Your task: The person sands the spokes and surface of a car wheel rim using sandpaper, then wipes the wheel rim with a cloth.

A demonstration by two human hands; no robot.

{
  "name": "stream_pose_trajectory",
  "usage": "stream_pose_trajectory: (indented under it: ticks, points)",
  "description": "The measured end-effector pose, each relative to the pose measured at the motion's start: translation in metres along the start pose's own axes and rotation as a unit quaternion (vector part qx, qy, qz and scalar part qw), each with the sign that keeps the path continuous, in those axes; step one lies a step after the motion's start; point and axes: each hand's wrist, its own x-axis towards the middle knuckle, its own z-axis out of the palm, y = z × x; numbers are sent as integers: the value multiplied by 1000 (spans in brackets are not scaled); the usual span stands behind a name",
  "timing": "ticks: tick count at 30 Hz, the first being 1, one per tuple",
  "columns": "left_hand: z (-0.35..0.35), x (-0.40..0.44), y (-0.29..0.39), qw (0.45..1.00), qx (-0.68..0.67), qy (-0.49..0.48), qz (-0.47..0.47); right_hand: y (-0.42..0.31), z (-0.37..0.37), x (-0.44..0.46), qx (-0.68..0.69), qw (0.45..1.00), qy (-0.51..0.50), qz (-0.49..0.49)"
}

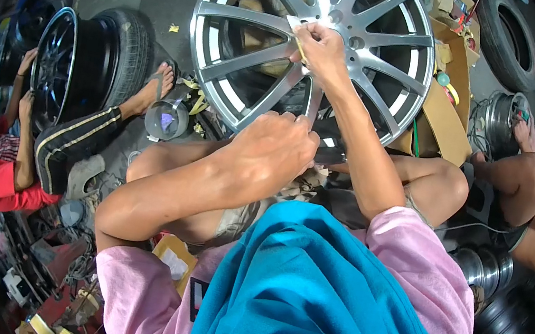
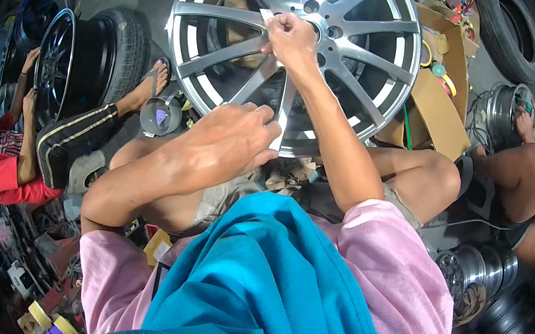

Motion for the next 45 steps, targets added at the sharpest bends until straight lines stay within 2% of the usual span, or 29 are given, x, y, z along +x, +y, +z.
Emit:
stream_pose_trajectory:
  ticks: [4, 10, 14, 16, 18, 20, 22, 25, 28, 29, 30, 32, 36, 45]
  points:
    - [1, 0, -2, 1000, -2, -4, 5, 10, -5, 2, -29, 999, 23, 25]
    - [-1, -2, 3, 1000, -4, -11, 4, -1, 12, 6, -12, 999, -13, -35]
    - [-4, -5, -3, 1000, -4, 5, -1, -1, -6, 4, 37, 997, -3, -61]
    - [-3, -5, -3, 1000, -15, 9, 7, -4, -16, -9, 19, 988, 12, -153]
    - [3, -7, -2, 999, -16, 30, 16, -6, -14, -21, 6, 989, 2, -150]
    - [2, -6, 0, 1000, -8, 25, 12, -2, -9, -27, -34, 974, -42, -221]
    - [1, -4, 1, 1000, 0, 20, 8, 9, -5, -19, -129, 946, -13, -299]
    - [3, -1, -2, 1000, -3, 15, 2, -1, -5, -19, -186, 940, 4, -286]
    - [7, 4, -1, 1000, 2, 22, 8, -34, -11, -22, -15, 978, -164, -126]
    - [7, 6, 1, 1000, 3, 9, 5, -35, -9, -16, 134, 958, -236, -95]
    - [7, 6, 2, 1000, 4, -4, 0, -34, -7, -16, 136, 957, -236, -96]
    - [6, 5, 2, 1000, 5, 3, -3, -33, 0, -15, 131, 966, -140, -173]
    - [1, 3, -1, 1000, 7, 3, -7, -7, -10, -2, 79, 987, -23, -141]
    - [7, -1, -1, 1000, 16, 11, -4, 10, -3, -3, 35, 994, 62, -83]
